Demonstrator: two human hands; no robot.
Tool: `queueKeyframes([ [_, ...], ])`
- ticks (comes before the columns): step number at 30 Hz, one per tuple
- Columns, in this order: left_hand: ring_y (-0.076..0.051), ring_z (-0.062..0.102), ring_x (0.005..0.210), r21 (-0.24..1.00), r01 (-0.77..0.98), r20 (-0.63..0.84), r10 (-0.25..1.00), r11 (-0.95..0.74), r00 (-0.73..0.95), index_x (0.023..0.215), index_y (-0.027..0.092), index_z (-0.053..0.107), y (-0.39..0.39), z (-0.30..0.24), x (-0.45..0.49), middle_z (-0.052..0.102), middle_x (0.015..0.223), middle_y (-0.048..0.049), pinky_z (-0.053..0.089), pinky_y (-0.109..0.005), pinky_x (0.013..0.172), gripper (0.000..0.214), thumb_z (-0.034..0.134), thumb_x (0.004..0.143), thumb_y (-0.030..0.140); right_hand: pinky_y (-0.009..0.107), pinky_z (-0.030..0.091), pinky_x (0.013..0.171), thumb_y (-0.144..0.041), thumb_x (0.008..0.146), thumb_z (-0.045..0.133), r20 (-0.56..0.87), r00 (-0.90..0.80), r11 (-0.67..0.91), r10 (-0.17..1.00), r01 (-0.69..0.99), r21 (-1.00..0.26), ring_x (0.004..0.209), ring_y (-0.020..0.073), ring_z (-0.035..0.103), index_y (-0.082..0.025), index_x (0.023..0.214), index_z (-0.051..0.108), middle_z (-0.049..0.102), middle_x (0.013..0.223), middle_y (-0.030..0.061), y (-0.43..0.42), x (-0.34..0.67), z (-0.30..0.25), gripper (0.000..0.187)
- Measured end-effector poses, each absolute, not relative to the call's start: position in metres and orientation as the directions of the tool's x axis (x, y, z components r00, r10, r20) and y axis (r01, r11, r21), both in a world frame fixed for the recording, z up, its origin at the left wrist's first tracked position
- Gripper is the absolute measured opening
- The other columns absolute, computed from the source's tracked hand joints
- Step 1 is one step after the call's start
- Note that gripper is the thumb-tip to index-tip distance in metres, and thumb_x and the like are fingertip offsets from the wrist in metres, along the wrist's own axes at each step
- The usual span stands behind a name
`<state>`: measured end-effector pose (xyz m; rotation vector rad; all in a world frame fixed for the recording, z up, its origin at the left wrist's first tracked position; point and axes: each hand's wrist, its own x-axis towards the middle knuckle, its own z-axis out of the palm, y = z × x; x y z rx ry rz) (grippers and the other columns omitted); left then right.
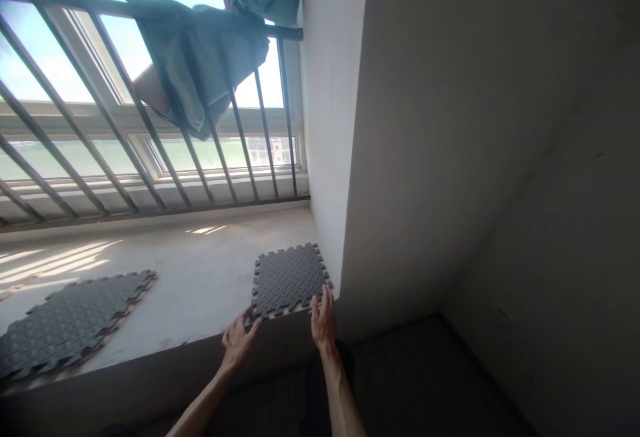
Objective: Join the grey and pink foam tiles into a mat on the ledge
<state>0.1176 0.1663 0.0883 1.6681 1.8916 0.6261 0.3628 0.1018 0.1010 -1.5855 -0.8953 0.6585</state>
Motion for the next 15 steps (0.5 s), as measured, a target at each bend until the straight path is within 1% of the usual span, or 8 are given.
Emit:
queueKeyframes([
  [1, -0.033, 0.044, 0.158, 0.653, 0.750, -0.092, 0.994, 0.104, -0.057, 0.152, 0.022, 0.056, 0.167, 0.088, 0.122, 0.059, 0.161, -0.0162, 0.021, -0.057, 0.135, 0.060, 0.050, 0.098, 0.047, 0.049, 0.068, 0.091, -0.070, 0.101, 0.037, 0.066, 0.543, -0.093, 0.837, 0.259, -0.961, 0.112, 0.0294, 0.078, -0.020, 0.163, 0.046, 0.041, 0.175, 0.0203, 0.099, 0.364, 0.100, 0.080],
  [3, -0.033, 0.041, 0.160, 0.642, 0.762, -0.113, 0.993, 0.084, -0.014, 0.153, 0.023, 0.056, 0.169, 0.090, 0.127, 0.056, 0.165, -0.0155, 0.021, -0.058, 0.135, 0.061, 0.051, 0.097, 0.047, 0.050, 0.063, 0.107, -0.068, 0.102, 0.034, 0.076, 0.527, -0.157, 0.846, 0.382, -0.911, 0.137, 0.0328, 0.068, -0.018, 0.159, 0.051, 0.049, 0.171, 0.0186, 0.094, 0.362, 0.096, 0.078],
  [5, -0.033, 0.040, 0.161, 0.636, 0.768, -0.129, 0.991, 0.068, 0.018, 0.154, 0.023, 0.055, 0.171, 0.093, 0.126, 0.053, 0.167, -0.0149, 0.020, -0.058, 0.135, 0.063, 0.051, 0.096, 0.048, 0.051, 0.055, 0.118, -0.067, 0.103, 0.031, 0.076, 0.514, -0.216, 0.855, 0.484, -0.848, 0.150, 0.0338, 0.058, -0.017, 0.159, 0.052, 0.051, 0.170, 0.0178, 0.090, 0.359, 0.092, 0.078],
  [8, -0.033, 0.040, 0.161, 0.643, 0.765, -0.140, 0.988, 0.042, 0.063, 0.156, 0.023, 0.053, 0.174, 0.099, 0.121, 0.053, 0.167, -0.0148, 0.021, -0.057, 0.135, 0.065, 0.050, 0.096, 0.047, 0.052, 0.051, 0.123, -0.064, 0.104, 0.028, 0.079, 0.498, -0.255, 0.863, 0.566, -0.784, 0.153, 0.0350, 0.056, -0.013, 0.160, 0.050, 0.048, 0.172, 0.0182, 0.086, 0.356, 0.090, 0.078],
  [11, -0.033, 0.041, 0.161, 0.650, 0.759, -0.161, 0.983, 0.035, 0.093, 0.156, 0.023, 0.054, 0.178, 0.106, 0.117, 0.053, 0.169, -0.0138, 0.022, -0.055, 0.135, 0.066, 0.051, 0.094, 0.044, 0.050, 0.050, 0.124, -0.062, 0.104, 0.029, 0.098, 0.498, -0.261, 0.861, 0.600, -0.756, 0.153, 0.0335, 0.056, -0.012, 0.157, 0.054, 0.054, 0.168, 0.0193, 0.085, 0.356, 0.091, 0.077],
  [13, -0.032, 0.040, 0.161, 0.651, 0.759, -0.172, 0.977, 0.018, 0.125, 0.156, 0.024, 0.055, 0.180, 0.110, 0.115, 0.050, 0.171, -0.0127, 0.022, -0.054, 0.135, 0.067, 0.052, 0.093, 0.044, 0.049, 0.051, 0.122, -0.063, 0.104, 0.030, 0.112, 0.493, -0.252, 0.863, 0.612, -0.750, 0.151, 0.0337, 0.058, -0.012, 0.153, 0.058, 0.056, 0.166, 0.0199, 0.084, 0.358, 0.094, 0.076],
  [15, -0.031, 0.038, 0.163, 0.653, 0.757, -0.183, 0.969, -0.004, 0.163, 0.157, 0.023, 0.055, 0.183, 0.112, 0.112, 0.048, 0.173, -0.0122, 0.021, -0.052, 0.135, 0.068, 0.050, 0.092, 0.045, 0.049, 0.056, 0.116, -0.065, 0.103, 0.033, 0.135, 0.485, -0.226, 0.864, 0.614, -0.756, 0.144, 0.0339, 0.065, -0.013, 0.150, 0.062, 0.060, 0.162, 0.0198, 0.084, 0.361, 0.096, 0.075],
])
